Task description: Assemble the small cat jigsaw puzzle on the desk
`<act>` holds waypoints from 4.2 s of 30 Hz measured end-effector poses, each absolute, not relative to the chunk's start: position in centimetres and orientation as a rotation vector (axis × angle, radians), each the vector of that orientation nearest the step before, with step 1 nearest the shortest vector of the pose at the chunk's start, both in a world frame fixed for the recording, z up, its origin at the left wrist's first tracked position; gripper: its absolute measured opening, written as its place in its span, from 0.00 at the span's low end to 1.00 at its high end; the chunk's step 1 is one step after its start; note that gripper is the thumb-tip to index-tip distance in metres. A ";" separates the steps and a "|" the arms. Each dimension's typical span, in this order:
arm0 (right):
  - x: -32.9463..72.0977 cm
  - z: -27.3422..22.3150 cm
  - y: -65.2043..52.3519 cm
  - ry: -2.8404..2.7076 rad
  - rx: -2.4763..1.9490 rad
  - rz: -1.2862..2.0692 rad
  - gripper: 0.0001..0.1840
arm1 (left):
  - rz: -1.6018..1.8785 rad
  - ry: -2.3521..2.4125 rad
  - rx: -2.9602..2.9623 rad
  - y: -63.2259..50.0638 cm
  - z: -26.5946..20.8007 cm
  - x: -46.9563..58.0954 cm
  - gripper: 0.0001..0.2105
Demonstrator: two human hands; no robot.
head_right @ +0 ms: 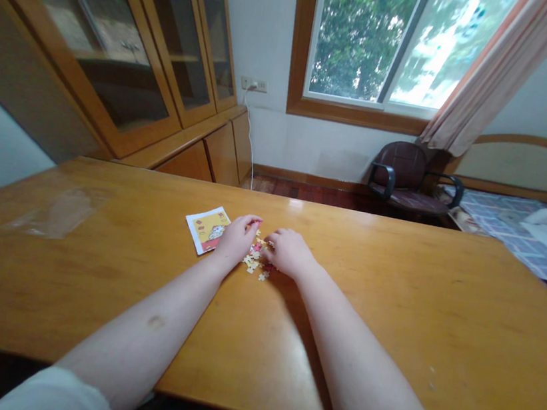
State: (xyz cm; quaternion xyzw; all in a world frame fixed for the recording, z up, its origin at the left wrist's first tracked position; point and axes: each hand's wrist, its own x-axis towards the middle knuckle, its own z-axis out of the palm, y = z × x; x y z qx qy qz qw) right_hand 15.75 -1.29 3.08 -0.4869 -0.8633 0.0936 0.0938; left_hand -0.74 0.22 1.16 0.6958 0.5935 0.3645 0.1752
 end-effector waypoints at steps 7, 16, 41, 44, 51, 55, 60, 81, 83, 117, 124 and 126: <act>13.9 0.9 -2.0 -2.709 -1.095 0.384 0.16 | 1.102 1.694 1.903 0.4 0.8 -0.9 0.12; 16.0 1.7 -0.1 -2.352 -1.348 0.570 0.08 | 1.055 1.697 1.904 0.4 0.9 -0.8 0.12; 18.2 2.9 0.1 -2.693 -1.612 0.549 0.20 | 0.939 1.631 1.930 0.2 0.8 -0.6 0.13; 18.4 2.9 0.3 -2.683 -1.649 0.570 0.21 | 0.944 1.633 1.921 0.1 1.0 -0.5 0.12; 18.4 3.6 0.1 -2.687 -1.680 0.543 0.10 | 0.934 1.636 1.919 0.0 1.1 -0.5 0.12; 19.1 3.7 0.2 -2.658 -1.686 0.559 0.12 | 0.939 1.623 1.931 0.0 1.1 -0.5 0.12; 19.5 3.9 0.5 -2.689 -1.812 0.624 0.13 | 0.949 1.622 1.933 0.2 0.9 -0.4 0.12; 19.1 4.9 0.0 -2.664 -1.991 0.621 0.14 | 0.944 1.622 1.907 0.0 1.0 -0.4 0.12; 19.0 5.0 -0.1 -2.677 -1.983 0.625 0.12 | 0.946 1.618 1.911 0.0 0.9 -0.4 0.12; 18.6 1.9 0.8 -2.427 -1.741 0.354 0.26 | 0.807 1.638 1.967 -0.1 1.0 -0.3 0.13; 18.7 1.2 1.1 -2.352 -1.694 0.480 0.09 | 0.774 1.644 1.988 0.0 0.8 -0.4 0.14; 19.2 1.6 1.3 -2.265 -1.704 0.512 0.08 | 0.749 1.680 1.999 -0.1 0.9 -0.4 0.14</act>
